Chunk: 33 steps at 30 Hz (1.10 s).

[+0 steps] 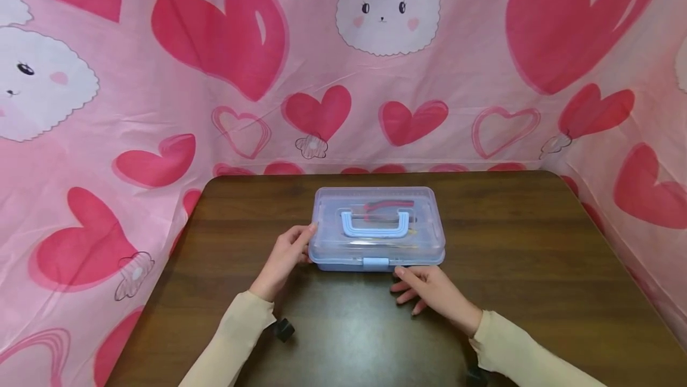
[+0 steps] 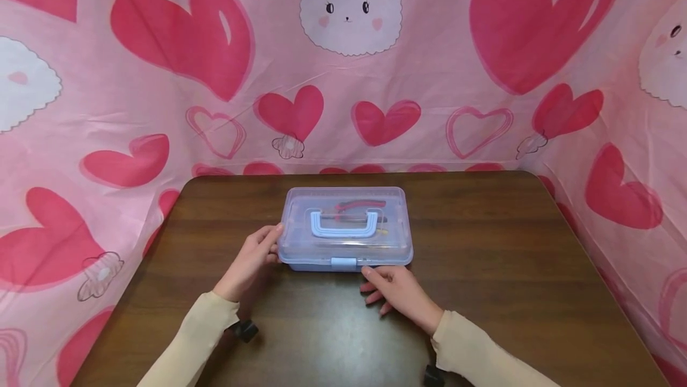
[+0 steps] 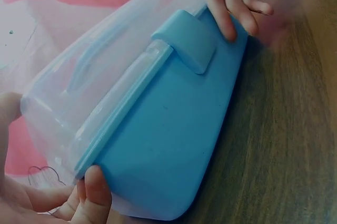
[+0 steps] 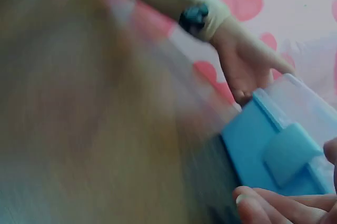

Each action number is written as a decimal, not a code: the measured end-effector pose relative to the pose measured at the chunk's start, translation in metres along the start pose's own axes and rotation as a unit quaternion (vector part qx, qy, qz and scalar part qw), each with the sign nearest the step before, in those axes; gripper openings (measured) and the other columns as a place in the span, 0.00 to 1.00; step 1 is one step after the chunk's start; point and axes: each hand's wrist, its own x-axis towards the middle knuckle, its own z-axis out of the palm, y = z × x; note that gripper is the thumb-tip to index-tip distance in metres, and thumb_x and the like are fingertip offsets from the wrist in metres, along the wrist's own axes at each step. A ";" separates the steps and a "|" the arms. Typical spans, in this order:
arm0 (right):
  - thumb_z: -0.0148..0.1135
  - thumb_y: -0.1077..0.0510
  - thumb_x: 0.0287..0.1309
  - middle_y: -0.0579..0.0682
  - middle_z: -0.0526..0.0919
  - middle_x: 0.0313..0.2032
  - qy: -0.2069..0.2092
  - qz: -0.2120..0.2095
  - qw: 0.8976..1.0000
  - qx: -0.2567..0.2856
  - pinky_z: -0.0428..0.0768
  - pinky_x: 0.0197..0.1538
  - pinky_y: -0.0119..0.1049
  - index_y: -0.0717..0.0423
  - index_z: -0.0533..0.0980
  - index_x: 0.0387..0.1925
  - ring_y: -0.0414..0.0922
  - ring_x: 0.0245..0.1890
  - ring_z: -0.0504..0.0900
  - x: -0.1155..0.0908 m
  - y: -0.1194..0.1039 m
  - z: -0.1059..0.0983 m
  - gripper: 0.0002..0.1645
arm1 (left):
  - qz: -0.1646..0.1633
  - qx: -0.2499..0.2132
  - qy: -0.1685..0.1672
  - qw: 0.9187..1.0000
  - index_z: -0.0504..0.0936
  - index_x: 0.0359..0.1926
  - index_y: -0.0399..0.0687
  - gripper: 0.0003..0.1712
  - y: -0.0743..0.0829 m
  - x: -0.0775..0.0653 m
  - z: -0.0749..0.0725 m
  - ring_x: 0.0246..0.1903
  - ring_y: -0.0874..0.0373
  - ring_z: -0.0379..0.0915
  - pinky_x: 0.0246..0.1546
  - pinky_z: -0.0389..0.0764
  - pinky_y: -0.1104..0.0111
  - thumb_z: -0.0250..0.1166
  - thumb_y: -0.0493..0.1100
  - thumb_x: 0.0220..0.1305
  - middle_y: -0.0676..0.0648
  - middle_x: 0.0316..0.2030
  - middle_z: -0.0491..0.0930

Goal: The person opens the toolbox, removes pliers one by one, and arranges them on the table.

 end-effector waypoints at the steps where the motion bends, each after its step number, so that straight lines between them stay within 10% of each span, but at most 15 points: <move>1: 0.56 0.41 0.77 0.61 0.89 0.46 -0.005 0.008 1.000 0.023 0.88 0.30 0.43 0.71 0.79 0.59 0.50 0.38 0.91 0.001 0.001 0.002 0.35 | -0.001 -0.004 -0.001 1.000 0.80 0.60 0.34 0.29 0.000 0.000 0.000 0.34 0.53 0.78 0.37 0.83 0.66 0.60 0.56 0.77 0.40 0.44 0.81; 16: 0.50 0.37 0.78 0.64 0.85 0.57 -0.028 0.057 0.983 0.171 0.88 0.41 0.41 0.76 0.70 0.66 0.50 0.48 0.89 0.013 0.004 0.016 0.43 | -0.003 -0.014 -0.012 1.000 0.79 0.59 0.33 0.27 -0.001 0.003 -0.002 0.35 0.53 0.78 0.35 0.83 0.69 0.60 0.55 0.78 0.39 0.45 0.80; 33: 0.58 0.33 0.72 0.58 0.88 0.53 -0.003 0.109 0.972 0.209 0.83 0.42 0.34 0.73 0.74 0.63 0.42 0.42 0.87 0.019 -0.003 0.022 0.46 | -0.015 -0.010 -0.031 0.999 0.77 0.57 0.34 0.27 0.002 0.003 -0.005 0.36 0.52 0.77 0.39 0.84 0.67 0.60 0.55 0.78 0.40 0.45 0.78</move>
